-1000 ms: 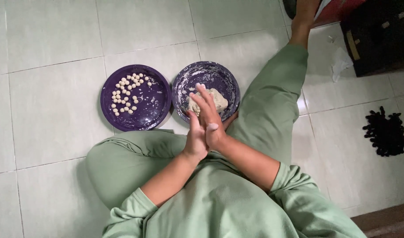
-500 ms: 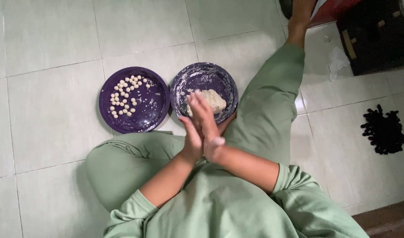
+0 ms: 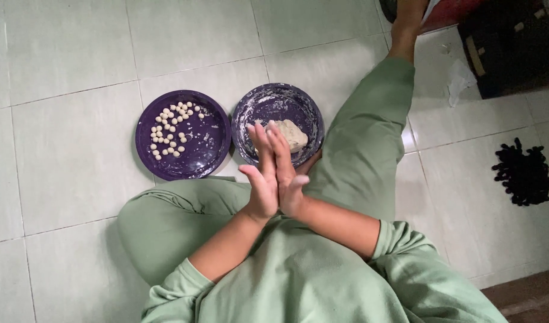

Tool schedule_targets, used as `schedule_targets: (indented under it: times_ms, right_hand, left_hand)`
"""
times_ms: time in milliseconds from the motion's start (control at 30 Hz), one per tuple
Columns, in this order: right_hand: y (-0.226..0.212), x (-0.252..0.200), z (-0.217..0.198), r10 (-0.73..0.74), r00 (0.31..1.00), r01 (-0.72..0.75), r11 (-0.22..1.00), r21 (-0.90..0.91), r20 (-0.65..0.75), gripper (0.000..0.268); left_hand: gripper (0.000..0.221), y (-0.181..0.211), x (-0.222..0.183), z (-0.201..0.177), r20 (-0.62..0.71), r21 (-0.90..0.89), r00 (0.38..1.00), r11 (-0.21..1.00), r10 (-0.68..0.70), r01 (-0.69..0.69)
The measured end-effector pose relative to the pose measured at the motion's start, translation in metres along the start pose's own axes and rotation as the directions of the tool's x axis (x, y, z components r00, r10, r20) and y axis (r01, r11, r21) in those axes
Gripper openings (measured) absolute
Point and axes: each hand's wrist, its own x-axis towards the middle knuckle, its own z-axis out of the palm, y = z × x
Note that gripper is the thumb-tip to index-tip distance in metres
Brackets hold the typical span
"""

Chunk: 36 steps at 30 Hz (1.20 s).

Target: The person is pinching small pieces of dough and rolling them into small balls between their palms, placing the finished balls into a separate bowl.

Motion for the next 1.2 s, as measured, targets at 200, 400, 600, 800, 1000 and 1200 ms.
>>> schedule_targets:
  times_ms: [200,400,600,800,1000,1200]
  right_hand:
    - [-0.001,0.019,-0.006,0.105,0.994,-0.103,0.95,0.294,0.011,0.107]
    - [-0.006,-0.001,0.011,0.111,0.989,-0.074,0.943,0.325,-0.099,0.087]
    - [0.006,0.018,-0.006,0.141,0.99,-0.13,0.951,0.28,-0.021,0.096]
    - [0.018,0.019,-0.015,-0.004,1.0,0.004,0.981,0.192,-0.004,0.097]
    - [0.021,0.017,-0.014,-0.008,1.0,0.007,0.978,0.209,0.008,0.098]
    - [0.023,0.016,-0.014,-0.015,1.0,0.012,0.976,0.219,0.011,0.099]
  left_hand:
    - [0.083,-0.001,-0.005,0.013,0.009,0.078,1.0,0.997,0.017,-0.017]
    - [0.086,0.011,-0.002,0.011,0.028,0.152,0.999,0.988,0.034,-0.038]
    - [0.088,0.008,-0.007,0.029,0.042,0.227,0.997,0.972,0.057,-0.066]
    - [0.086,0.006,0.001,0.016,0.033,0.194,0.993,0.974,0.111,-0.115]
    - [0.096,0.019,-0.003,0.037,0.074,0.432,0.997,0.9,0.035,-0.063]
    - [0.09,0.019,0.001,0.021,0.077,0.335,0.995,0.938,0.068,-0.09]
